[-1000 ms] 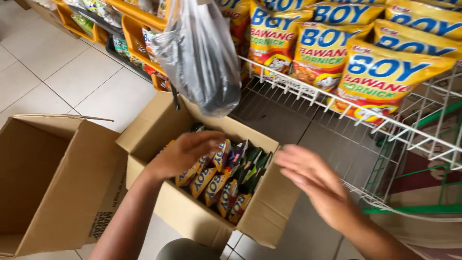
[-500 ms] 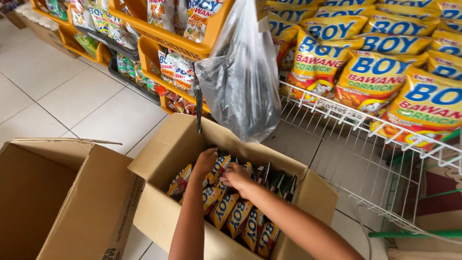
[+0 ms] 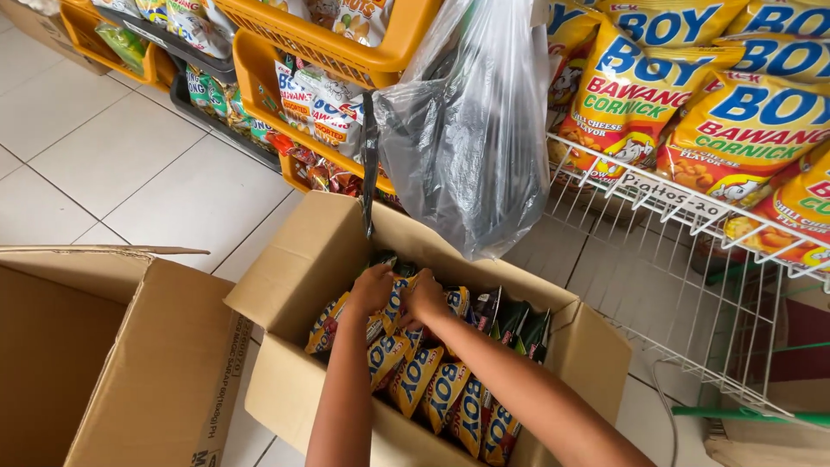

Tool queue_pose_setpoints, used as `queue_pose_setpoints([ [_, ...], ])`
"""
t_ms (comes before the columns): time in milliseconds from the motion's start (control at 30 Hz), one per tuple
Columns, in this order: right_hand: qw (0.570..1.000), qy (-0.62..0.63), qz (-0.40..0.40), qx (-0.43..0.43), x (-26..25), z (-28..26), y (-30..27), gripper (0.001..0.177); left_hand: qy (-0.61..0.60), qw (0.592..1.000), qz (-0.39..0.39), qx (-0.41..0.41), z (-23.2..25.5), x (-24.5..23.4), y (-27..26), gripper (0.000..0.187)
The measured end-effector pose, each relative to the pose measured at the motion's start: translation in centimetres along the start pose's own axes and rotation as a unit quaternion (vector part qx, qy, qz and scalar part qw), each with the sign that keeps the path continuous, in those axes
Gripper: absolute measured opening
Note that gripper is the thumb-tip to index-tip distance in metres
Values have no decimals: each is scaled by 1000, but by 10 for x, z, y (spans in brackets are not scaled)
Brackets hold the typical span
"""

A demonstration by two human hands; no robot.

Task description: Stocking bags of snacks from a cardboard box onto grocery store shelves.

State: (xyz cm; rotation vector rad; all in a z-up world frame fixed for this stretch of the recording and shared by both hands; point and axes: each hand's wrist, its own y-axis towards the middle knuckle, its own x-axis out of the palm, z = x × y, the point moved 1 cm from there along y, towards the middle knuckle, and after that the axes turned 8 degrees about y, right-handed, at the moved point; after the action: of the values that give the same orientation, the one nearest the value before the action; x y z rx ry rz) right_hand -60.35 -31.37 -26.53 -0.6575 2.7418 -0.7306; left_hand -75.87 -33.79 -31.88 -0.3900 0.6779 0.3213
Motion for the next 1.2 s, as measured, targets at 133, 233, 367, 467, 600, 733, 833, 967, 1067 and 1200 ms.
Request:
queue_pose_setpoints([
  [133,997,-21,-2,-71,-4,-10,-17,39,50,996,59,41,6,-12,-7,34],
  [233,994,-69,-22,-85,-19,-33,-38,36,-22,997,56,51,47,-38,-30,47],
  [367,976,-104,-78,-175,-82,-32,-34,35,-121,970,10,212,77,-51,-47,51],
  [467,970,-7,-152,-192,-135,-21,-23,40,-184,941,-269,88,118,-57,-73,67],
  [600,946,10,-219,-236,-181,-30,-47,40,-110,911,-372,142,144,-35,-82,73],
  [733,951,36,-171,-257,-210,-16,-40,41,-126,887,-424,130,178,-25,-100,70],
  [833,940,12,-133,-314,-227,-39,-79,49,-159,893,-392,153,184,-18,-102,68],
  [967,974,84,-137,-160,-239,-23,-114,70,-165,902,-376,133,190,-15,-105,64],
  [1067,981,106,-158,-26,-234,11,-119,69,-210,890,-366,175,190,-2,-106,60],
  [1200,967,209,-144,24,-228,18,-145,63,-150,905,-372,140,195,16,-108,57],
])
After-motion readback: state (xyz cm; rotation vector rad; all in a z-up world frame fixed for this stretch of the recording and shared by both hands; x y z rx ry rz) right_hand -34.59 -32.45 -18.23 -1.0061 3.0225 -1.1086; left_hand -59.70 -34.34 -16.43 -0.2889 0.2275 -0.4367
